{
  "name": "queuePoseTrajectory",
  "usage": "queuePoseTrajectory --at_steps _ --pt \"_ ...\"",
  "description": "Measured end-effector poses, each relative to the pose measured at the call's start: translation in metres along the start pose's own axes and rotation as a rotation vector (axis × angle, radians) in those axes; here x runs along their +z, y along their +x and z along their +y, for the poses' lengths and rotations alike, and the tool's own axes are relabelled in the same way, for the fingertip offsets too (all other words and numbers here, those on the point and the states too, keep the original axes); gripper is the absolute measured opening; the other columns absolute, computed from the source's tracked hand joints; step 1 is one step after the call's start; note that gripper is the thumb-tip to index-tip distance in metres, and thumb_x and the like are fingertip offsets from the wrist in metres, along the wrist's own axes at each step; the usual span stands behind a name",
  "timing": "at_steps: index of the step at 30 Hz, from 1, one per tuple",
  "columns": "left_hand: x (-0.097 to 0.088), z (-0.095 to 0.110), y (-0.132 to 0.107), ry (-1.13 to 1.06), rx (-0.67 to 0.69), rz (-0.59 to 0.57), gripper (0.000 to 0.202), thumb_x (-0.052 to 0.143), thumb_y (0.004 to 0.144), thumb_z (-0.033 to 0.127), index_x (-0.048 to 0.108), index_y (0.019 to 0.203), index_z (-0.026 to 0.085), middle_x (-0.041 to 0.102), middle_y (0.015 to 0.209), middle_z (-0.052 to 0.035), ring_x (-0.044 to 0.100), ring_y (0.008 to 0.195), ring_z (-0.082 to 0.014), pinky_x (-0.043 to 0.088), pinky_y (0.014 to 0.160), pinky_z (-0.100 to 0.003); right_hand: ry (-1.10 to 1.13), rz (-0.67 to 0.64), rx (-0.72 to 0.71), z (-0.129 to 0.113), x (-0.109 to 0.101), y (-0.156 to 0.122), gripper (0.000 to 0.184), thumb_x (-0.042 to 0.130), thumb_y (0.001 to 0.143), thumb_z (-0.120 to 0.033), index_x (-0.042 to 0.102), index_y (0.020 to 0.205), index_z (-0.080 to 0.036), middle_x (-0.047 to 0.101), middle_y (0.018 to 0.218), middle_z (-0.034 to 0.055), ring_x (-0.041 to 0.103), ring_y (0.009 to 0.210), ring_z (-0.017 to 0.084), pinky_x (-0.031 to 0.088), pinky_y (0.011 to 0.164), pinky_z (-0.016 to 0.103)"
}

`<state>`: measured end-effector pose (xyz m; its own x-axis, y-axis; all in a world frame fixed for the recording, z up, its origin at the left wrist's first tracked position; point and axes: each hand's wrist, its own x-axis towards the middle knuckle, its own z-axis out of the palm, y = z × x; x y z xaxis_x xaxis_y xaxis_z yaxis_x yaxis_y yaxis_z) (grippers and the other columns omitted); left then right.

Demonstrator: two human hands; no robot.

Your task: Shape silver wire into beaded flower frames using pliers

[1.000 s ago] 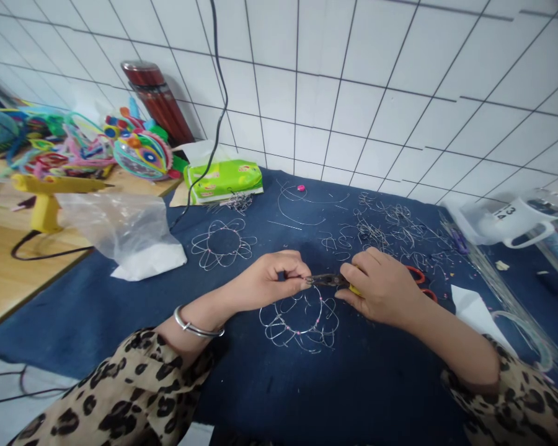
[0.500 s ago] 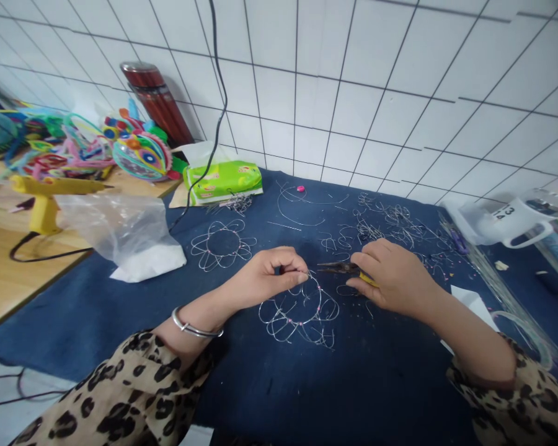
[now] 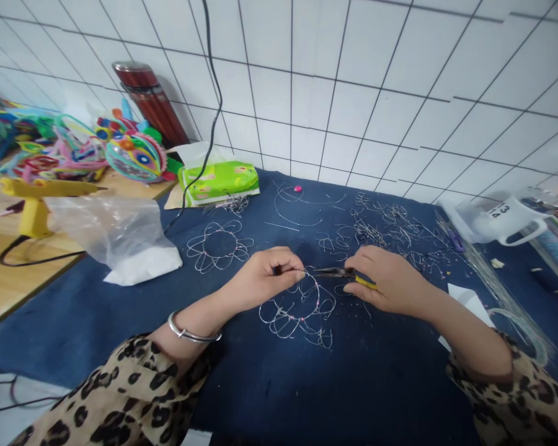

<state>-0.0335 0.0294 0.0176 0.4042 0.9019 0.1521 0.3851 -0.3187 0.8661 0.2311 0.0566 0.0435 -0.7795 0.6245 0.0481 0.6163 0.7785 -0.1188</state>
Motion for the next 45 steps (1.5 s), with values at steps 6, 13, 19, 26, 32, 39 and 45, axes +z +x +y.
queuePoseTrajectory --at_steps 6,13,19,26,32,39,45 --pt "0.002 0.000 0.000 0.055 0.024 0.009 0.013 0.055 0.083 0.022 0.062 0.075 0.015 0.045 0.066 0.0019 0.043 0.061 -0.0089 0.037 0.058 -0.023 0.006 0.044 0.013 0.000 0.008 -0.001 0.040 0.039 0.089 -0.051 0.056 0.104 -0.018 0.060 0.087 0.0063 0.055 0.079 0.017 0.042 0.067 0.028" --pt "0.002 0.001 -0.001 0.106 0.043 0.031 0.012 0.054 0.082 0.021 0.062 0.076 0.015 0.047 0.065 0.0015 0.044 0.059 -0.0087 0.037 0.057 -0.023 -0.028 0.087 -0.002 0.000 0.011 0.000 0.039 0.038 0.090 -0.050 0.057 0.102 -0.018 0.061 0.082 0.0045 0.056 0.075 0.015 0.039 0.062 0.025" --pt "0.003 0.001 0.000 0.121 0.039 0.054 0.010 0.056 0.081 0.020 0.064 0.077 0.016 0.046 0.064 0.0020 0.045 0.060 -0.0089 0.038 0.057 -0.023 -0.048 0.087 0.009 0.000 0.012 0.000 0.038 0.038 0.090 -0.050 0.057 0.101 -0.019 0.060 0.081 0.0041 0.056 0.073 0.015 0.037 0.060 0.024" --pt "0.004 0.002 0.000 0.117 0.039 0.063 0.008 0.057 0.080 0.017 0.064 0.076 0.016 0.044 0.064 0.0024 0.045 0.062 -0.0093 0.038 0.059 -0.024 -0.054 0.092 0.000 0.000 0.012 0.000 0.037 0.039 0.090 -0.049 0.058 0.100 -0.019 0.060 0.080 0.0035 0.055 0.072 0.014 0.036 0.059 0.024" --pt "0.003 0.002 -0.001 0.117 0.059 0.063 0.007 0.057 0.080 0.018 0.063 0.075 0.016 0.045 0.063 0.0024 0.046 0.064 -0.0097 0.039 0.061 -0.024 -0.046 0.110 0.007 -0.001 0.016 0.001 0.036 0.041 0.089 -0.049 0.058 0.099 -0.019 0.060 0.081 0.0037 0.055 0.074 0.015 0.038 0.061 0.025" --pt "0.004 0.004 -0.001 0.086 0.032 0.064 0.007 0.059 0.078 0.019 0.062 0.074 0.016 0.051 0.066 0.0003 0.047 0.064 -0.0103 0.040 0.061 -0.025 0.006 0.139 -0.004 -0.007 0.017 0.003 0.033 0.043 0.089 -0.046 0.057 0.100 -0.018 0.059 0.080 0.0033 0.054 0.073 0.014 0.040 0.063 0.025" --pt "0.003 0.006 -0.002 0.097 0.033 0.077 0.007 0.061 0.077 0.020 0.065 0.072 0.016 0.050 0.062 0.0014 0.045 0.060 -0.0097 0.039 0.058 -0.024 0.005 0.180 0.027 -0.008 0.022 0.003 0.033 0.045 0.088 -0.047 0.057 0.097 -0.018 0.059 0.082 0.0040 0.054 0.073 0.014 0.041 0.064 0.025"
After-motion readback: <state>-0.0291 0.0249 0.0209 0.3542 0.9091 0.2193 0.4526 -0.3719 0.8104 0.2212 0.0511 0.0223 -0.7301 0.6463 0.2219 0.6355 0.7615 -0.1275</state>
